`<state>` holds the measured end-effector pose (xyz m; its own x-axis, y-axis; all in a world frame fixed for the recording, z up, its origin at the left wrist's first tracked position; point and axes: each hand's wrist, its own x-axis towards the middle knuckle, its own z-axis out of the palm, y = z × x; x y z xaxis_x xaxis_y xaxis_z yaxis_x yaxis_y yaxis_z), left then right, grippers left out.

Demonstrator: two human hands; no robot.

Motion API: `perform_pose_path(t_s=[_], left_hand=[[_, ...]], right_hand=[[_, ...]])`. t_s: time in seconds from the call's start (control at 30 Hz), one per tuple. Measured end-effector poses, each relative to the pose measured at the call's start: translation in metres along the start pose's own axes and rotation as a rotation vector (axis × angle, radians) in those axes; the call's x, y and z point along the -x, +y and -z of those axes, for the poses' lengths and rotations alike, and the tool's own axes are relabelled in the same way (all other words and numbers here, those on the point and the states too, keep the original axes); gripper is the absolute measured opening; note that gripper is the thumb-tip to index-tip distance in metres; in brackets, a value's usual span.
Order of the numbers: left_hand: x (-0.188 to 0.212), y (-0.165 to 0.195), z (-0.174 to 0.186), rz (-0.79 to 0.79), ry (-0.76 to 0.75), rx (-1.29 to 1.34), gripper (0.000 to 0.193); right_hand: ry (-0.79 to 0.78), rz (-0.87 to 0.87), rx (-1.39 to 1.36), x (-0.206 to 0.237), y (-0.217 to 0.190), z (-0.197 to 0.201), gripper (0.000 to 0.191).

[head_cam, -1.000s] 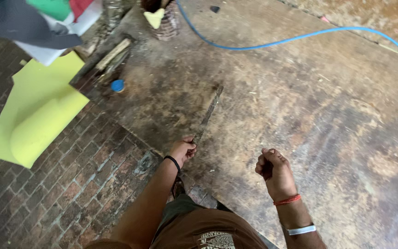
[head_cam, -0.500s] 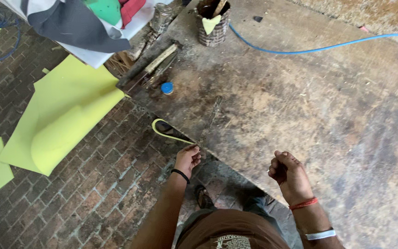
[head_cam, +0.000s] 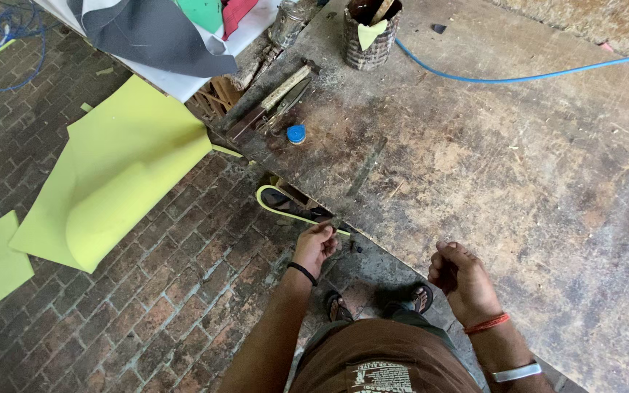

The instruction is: The person uses a tape measure to measure a pink plywood panel and a foam-covered furniture frame, then handles and moves yellow foam sheets across the workshop floor. They place a dark fabric sheet on the workbench, unfold it, and smooth it flat over chalk marking lines.

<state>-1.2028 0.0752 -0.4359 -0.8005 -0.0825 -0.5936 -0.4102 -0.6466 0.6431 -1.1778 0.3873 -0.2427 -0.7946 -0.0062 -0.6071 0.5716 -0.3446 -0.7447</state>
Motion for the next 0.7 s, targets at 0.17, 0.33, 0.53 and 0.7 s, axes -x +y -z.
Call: perform_pose_path(t_s=[0.17, 0.33, 0.53, 0.7], left_hand=[[-0.007, -0.004, -0.016, 0.036, 0.027, -0.039, 0.022], [-0.023, -0.004, -0.07, 0.025, -0.069, -0.08, 0.022], [-0.02, 0.016, -0.144, 0.178, -0.164, -0.6, 0.024], [-0.021, 0.021, -0.137, 0.149, -0.178, -0.771, 0.027]], right_hand=[[0.004, -0.004, 0.028, -0.014, 0.004, 0.018, 0.022], [0.042, -0.009, -0.126, -0.046, -0.007, 0.041, 0.012], [0.018, -0.047, -0.126, -0.095, -0.035, 0.041, 0.014], [-0.089, -0.078, -0.168, -0.129, -0.043, 0.033, 0.014]])
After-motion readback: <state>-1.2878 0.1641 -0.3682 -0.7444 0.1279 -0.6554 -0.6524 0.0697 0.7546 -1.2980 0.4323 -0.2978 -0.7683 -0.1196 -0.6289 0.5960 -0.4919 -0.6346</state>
